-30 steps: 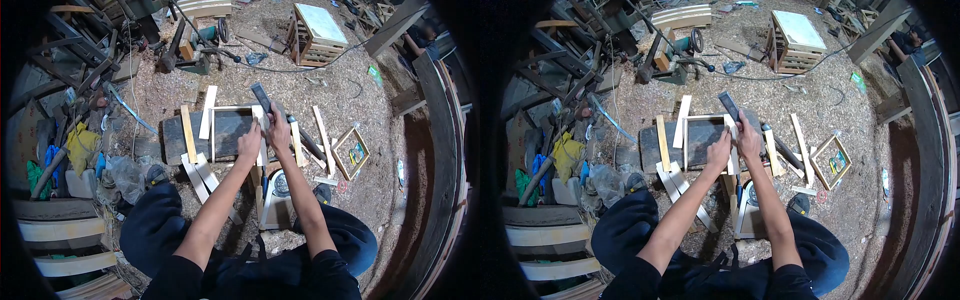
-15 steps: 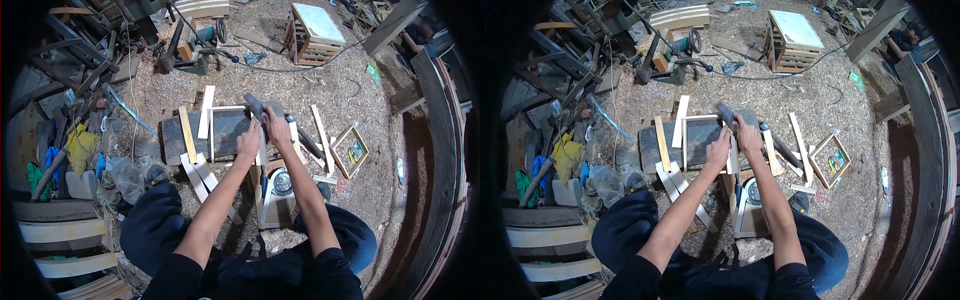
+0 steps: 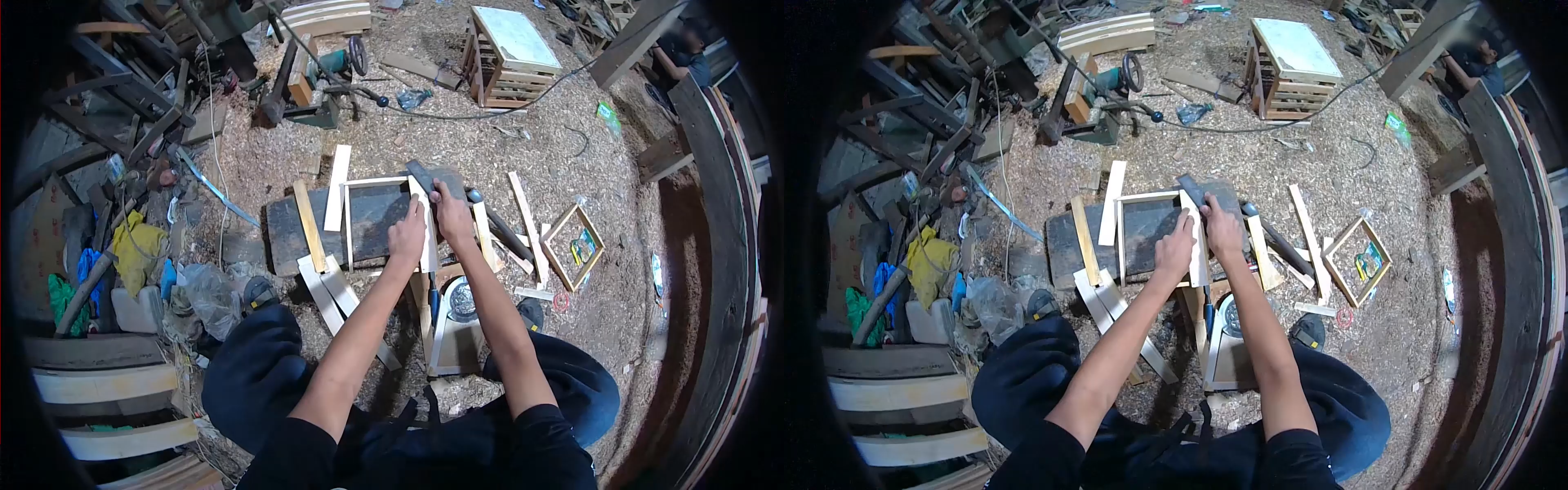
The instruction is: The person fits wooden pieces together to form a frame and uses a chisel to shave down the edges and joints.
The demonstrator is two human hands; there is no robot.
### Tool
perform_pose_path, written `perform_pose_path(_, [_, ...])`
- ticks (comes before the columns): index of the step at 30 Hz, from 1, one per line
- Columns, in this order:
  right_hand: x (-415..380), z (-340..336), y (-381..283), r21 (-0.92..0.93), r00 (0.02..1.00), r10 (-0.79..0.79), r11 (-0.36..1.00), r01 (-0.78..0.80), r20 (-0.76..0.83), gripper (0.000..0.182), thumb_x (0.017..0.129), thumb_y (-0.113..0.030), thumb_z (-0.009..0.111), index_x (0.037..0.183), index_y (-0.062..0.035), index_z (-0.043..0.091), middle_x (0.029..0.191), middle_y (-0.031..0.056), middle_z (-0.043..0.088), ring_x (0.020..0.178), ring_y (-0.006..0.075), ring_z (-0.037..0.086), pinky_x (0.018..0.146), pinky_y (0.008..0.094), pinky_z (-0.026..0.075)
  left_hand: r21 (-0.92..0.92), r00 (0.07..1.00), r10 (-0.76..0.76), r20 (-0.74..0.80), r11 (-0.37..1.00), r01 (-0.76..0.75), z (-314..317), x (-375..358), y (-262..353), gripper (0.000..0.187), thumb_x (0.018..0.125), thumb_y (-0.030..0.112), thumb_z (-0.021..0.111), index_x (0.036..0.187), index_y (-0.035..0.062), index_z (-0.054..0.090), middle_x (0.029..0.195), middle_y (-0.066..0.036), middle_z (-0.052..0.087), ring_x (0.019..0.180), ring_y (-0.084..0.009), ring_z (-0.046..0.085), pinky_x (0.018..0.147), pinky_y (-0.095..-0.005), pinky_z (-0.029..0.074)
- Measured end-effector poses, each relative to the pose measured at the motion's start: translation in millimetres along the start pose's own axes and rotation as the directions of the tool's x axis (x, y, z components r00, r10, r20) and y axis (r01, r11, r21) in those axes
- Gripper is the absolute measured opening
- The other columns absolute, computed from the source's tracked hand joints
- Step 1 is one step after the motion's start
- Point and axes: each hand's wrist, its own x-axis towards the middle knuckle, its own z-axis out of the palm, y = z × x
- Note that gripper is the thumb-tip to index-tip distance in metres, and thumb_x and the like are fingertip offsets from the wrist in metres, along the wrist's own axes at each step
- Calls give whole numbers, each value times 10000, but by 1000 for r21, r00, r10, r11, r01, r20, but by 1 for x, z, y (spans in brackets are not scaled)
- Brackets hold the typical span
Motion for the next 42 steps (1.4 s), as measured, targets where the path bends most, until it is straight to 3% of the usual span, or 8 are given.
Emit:
perform_pose_path(13, [12,-34,-23,-141,987,72,989,-51,144,313,1014,-375,393,1260,-213,497,850,279,646,814,492,618,659,570,467,-41,999,-15,39,999,16,-4,-2,1,484,886,163,612,1319,73,415,1525,-55,318,890,-416,658,786,-533,524])
perform_pose_path(15, [5,-38,-39,41,994,105,994,-104,-31,297,998,-356,451,1259,-228,510,849,282,636,806,494,613,649,562,457,-69,1000,-20,22,997,21,-5,-2,0,486,880,152,610,1321,81,418,1522,-62,322,914,-422,650,804,-534,518])
perform_pose_path(20, [4,-12,-21,-8,983,73,997,-73,170,305,983,-331,488,1268,-228,518,881,288,624,804,514,591,664,553,450,-61,998,-18,54,998,21,-15,-1,0,475,884,167,601,1316,84,422,1523,-53,324,934,-419,646,807,-542,507])
perform_pose_path(25, [2,-29,-41,239,987,151,958,-158,46,335,975,-350,499,1274,-201,516,917,282,636,899,497,593,752,557,446,-84,997,-28,67,996,33,-13,-3,0,444,882,174,605,1286,90,438,1529,-50,315,934,-415,647,803,-546,504])
perform_pose_path(28, [6,-14,-18,10,978,84,996,-88,192,320,978,-339,495,1262,-192,525,884,282,633,881,496,595,723,555,447,-71,999,-12,51,997,15,-15,-4,1,448,877,174,616,1279,91,439,1512,-52,342,924,-426,646,798,-549,506])
perform_pose_path(32, [9,-25,-37,159,997,83,984,-83,5,326,972,-354,499,1255,-197,530,908,277,640,898,496,598,728,564,448,-55,999,-25,43,998,27,-10,4,0,442,868,173,632,1260,93,446,1499,-51,359,917,-425,648,791,-544,514])
perform_pose_path(39, [-4,-20,-25,19,970,171,984,-177,170,326,971,-377,479,1265,-243,522,929,304,637,924,501,602,775,572,449,-64,999,-11,43,998,14,-18,-5,3,477,868,184,636,1300,123,442,1488,-40,363,957,-409,645,800,-539,508])
perform_pose_path(42, [-35,-16,-23,183,983,177,969,-165,-47,415,962,-408,505,1263,-123,517,926,315,640,931,490,614,795,539,461,-104,1000,-4,-11,995,3,-6,-3,-6,539,851,217,671,1319,134,417,1464,-106,376,1023,-417,620,815,-545,498])
